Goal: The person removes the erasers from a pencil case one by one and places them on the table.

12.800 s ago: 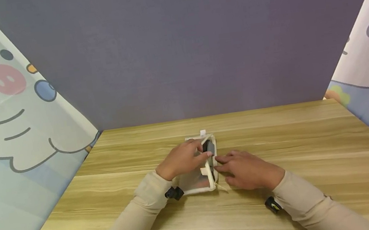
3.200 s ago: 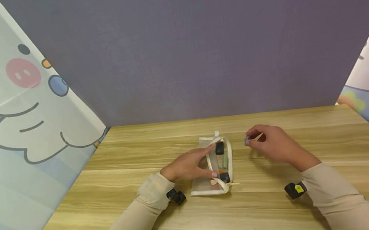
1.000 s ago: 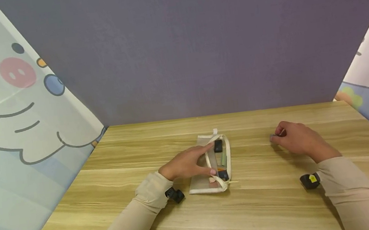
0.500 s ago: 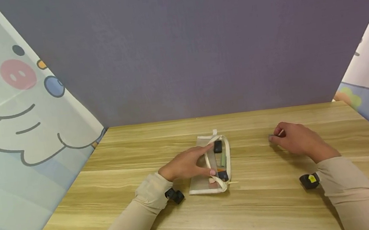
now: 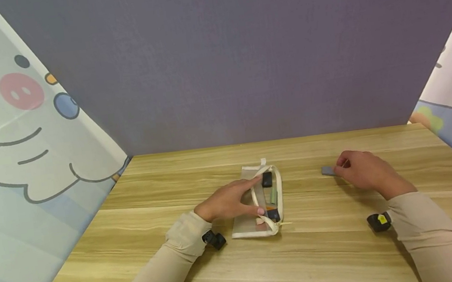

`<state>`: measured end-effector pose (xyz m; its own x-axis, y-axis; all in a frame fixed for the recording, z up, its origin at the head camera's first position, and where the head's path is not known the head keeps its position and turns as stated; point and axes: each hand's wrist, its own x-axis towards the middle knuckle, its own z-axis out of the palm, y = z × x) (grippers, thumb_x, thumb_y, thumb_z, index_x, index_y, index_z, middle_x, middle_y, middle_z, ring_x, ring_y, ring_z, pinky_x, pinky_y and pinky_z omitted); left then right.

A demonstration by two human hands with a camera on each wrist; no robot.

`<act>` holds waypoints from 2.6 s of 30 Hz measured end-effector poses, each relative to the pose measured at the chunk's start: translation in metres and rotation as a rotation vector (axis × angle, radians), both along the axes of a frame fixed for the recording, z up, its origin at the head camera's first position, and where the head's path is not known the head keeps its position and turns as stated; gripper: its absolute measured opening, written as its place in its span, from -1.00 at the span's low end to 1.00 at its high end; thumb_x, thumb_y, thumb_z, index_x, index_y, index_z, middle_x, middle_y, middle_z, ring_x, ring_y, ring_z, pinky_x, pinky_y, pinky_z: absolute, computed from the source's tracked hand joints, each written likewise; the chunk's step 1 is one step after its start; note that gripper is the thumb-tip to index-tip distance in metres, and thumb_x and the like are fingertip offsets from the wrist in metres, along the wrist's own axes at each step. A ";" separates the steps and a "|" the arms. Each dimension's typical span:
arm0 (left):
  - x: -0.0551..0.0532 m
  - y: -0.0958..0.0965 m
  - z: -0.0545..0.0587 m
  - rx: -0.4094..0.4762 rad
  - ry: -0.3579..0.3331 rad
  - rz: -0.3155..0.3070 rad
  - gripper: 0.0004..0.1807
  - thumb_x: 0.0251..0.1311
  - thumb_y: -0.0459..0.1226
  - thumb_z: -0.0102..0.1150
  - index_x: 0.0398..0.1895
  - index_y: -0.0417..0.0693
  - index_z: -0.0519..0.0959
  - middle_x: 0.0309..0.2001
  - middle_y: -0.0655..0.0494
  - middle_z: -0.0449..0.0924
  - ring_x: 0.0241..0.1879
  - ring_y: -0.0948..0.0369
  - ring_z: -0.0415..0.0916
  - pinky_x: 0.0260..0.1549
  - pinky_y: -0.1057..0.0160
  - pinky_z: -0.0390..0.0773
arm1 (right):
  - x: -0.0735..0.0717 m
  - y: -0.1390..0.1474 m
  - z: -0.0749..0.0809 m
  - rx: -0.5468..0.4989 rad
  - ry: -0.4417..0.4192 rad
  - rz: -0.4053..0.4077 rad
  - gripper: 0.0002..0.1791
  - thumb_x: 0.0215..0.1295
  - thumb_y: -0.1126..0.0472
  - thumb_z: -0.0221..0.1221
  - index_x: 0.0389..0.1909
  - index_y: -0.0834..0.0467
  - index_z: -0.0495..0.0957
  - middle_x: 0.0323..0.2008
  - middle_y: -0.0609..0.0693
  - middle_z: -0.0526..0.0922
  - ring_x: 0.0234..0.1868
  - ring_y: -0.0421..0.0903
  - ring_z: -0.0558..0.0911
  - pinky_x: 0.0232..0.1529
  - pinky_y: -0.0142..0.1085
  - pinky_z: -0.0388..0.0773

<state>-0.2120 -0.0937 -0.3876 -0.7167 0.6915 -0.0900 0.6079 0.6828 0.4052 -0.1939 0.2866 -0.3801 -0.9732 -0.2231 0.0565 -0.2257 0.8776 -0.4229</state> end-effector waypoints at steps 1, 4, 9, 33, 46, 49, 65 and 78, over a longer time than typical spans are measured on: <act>0.000 0.000 0.000 0.000 0.000 0.000 0.01 0.17 0.33 0.20 0.62 0.28 0.04 0.49 0.12 0.23 0.45 0.13 0.18 0.32 -0.01 0.31 | 0.000 0.000 0.000 -0.001 0.005 -0.001 -0.66 0.47 0.02 0.13 -0.13 0.25 0.61 -0.21 0.11 0.69 -0.24 0.08 0.64 -0.29 0.01 0.55; 0.000 0.000 0.000 -0.001 -0.001 -0.004 0.01 0.18 0.32 0.21 0.62 0.27 0.04 0.49 0.11 0.23 0.45 0.13 0.18 0.32 0.00 0.31 | 0.000 0.000 0.001 0.000 0.017 -0.007 -0.65 0.48 0.03 0.12 -0.09 0.28 0.59 -0.18 0.16 0.69 -0.21 0.14 0.65 -0.27 0.05 0.55; 0.000 0.001 0.000 -0.001 -0.004 -0.008 0.02 0.18 0.31 0.22 0.62 0.25 0.03 0.50 0.11 0.21 0.46 0.13 0.17 0.32 0.01 0.30 | -0.001 -0.002 0.003 0.000 0.017 -0.021 -0.62 0.50 0.04 0.09 -0.02 0.31 0.56 -0.14 0.22 0.67 -0.18 0.18 0.64 -0.27 0.05 0.55; -0.001 -0.001 -0.001 -0.016 0.010 -0.018 0.04 0.18 0.36 0.16 0.63 0.27 -0.01 0.51 0.13 0.19 0.46 0.11 0.16 0.34 0.00 0.28 | 0.004 -0.032 0.002 -0.045 0.103 0.017 -0.74 0.46 0.11 0.15 -0.10 0.26 0.60 -0.25 0.08 0.69 -0.24 0.07 0.64 -0.25 0.02 0.53; 0.004 -0.004 -0.001 -0.023 -0.002 -0.025 0.03 0.19 0.35 0.17 0.63 0.26 0.00 0.51 0.11 0.19 0.47 0.10 0.15 0.34 0.00 0.28 | 0.014 -0.056 -0.003 -0.062 0.092 0.066 -0.78 0.45 0.15 0.18 -0.11 0.24 0.62 -0.27 0.00 0.68 -0.27 -0.03 0.64 -0.27 -0.04 0.55; 0.004 -0.004 -0.002 -0.021 -0.004 -0.026 0.03 0.19 0.35 0.17 0.63 0.26 -0.01 0.51 0.12 0.19 0.47 0.10 0.14 0.35 -0.01 0.27 | 0.014 -0.062 -0.004 -0.063 0.111 0.075 -0.82 0.42 0.18 0.20 -0.13 0.22 0.63 -0.28 -0.01 0.69 -0.26 -0.04 0.64 -0.26 -0.05 0.55; 0.004 -0.006 -0.002 -0.032 -0.008 -0.017 0.03 0.18 0.36 0.15 0.63 0.29 -0.02 0.51 0.11 0.18 0.48 0.11 0.13 0.35 -0.02 0.26 | 0.017 -0.091 -0.010 -0.103 0.087 0.144 -0.84 0.35 0.22 0.22 -0.14 0.21 0.64 -0.29 -0.05 0.68 -0.29 -0.13 0.62 -0.30 -0.16 0.56; 0.005 -0.006 -0.001 0.000 -0.034 -0.007 0.05 0.17 0.37 0.16 0.63 0.30 -0.04 0.51 0.16 0.17 0.47 0.13 0.14 0.33 0.01 0.28 | 0.024 -0.108 -0.007 -0.134 0.071 0.221 -0.82 0.37 0.24 0.23 -0.08 0.20 0.63 -0.17 0.00 0.68 -0.24 -0.11 0.66 -0.29 -0.17 0.59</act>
<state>-0.2073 -0.0996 -0.3887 -0.7082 0.6968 -0.1138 0.5988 0.6782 0.4259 -0.1699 0.1787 -0.3870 -0.8942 -0.4157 0.1661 -0.4388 0.7409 -0.5084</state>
